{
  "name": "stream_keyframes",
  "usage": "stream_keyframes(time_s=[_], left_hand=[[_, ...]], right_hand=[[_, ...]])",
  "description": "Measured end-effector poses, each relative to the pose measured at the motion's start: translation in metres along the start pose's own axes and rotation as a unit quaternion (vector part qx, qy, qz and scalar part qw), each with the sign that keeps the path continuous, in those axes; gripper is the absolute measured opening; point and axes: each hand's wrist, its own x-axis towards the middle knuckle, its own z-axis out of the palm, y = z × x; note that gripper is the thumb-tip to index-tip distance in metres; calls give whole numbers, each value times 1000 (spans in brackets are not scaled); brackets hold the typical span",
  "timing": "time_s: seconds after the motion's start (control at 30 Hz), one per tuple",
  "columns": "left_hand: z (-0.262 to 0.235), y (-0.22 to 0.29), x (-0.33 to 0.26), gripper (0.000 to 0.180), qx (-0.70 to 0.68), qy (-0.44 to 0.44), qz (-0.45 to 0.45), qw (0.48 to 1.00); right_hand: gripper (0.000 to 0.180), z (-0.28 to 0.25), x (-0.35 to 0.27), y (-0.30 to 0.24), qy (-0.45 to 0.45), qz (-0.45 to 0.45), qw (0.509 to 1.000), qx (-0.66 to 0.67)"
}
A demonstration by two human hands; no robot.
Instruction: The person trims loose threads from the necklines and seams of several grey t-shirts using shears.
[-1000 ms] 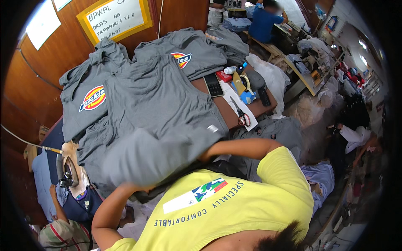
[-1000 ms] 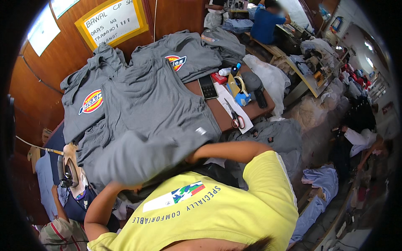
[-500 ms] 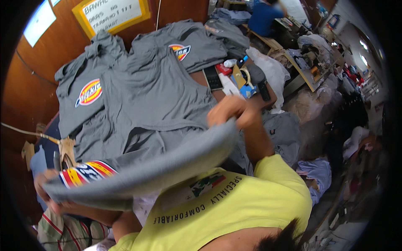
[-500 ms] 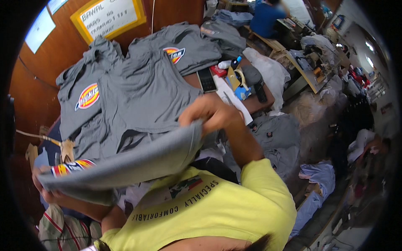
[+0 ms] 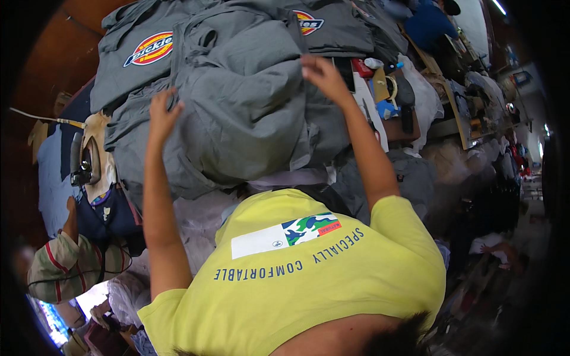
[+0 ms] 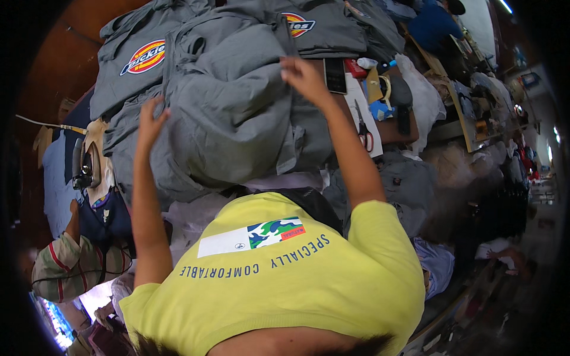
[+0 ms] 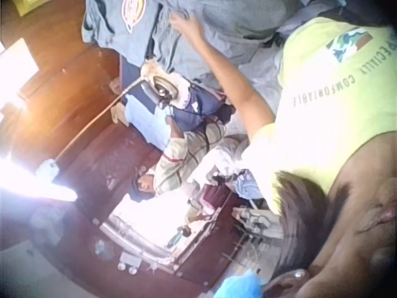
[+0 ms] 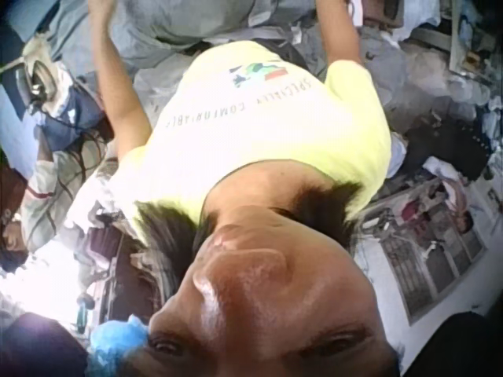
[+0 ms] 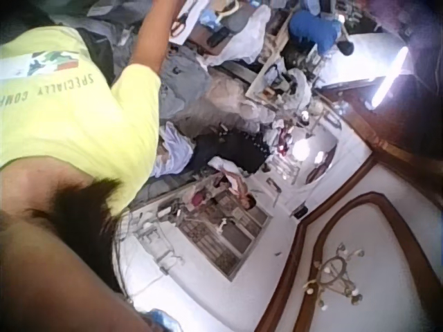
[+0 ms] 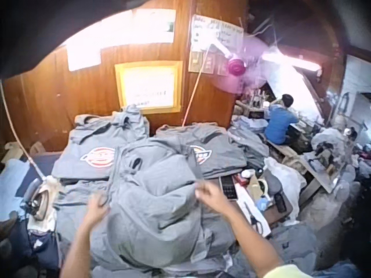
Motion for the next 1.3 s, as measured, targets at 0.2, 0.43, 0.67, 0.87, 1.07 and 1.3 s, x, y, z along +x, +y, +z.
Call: stream_keyframes(time_s=[0.2,0.43,0.67,0.87,1.07,1.3], left_hand=[[23,52,-142,46,-63,49,-365,928],[0,84,-141,28,-376,-24,-496,782],[3,174,-85,17,-519,-56,-205,828],[42,174,-79,44,-452,170,-123,867],[130,182,-50,48,-589,-155,-192,769],[154,182,-57,53,-856,-232,-290,359]], right_hand=[[31,35,-143,76,-5,99,985,-138],[25,10,-118,63,253,59,931,-255],[53,132,-92,-94,-212,114,965,99],[68,123,-45,-149,-181,150,862,449],[57,72,0,-248,-142,-82,834,527],[37,-59,35,-272,-204,-194,844,456]])
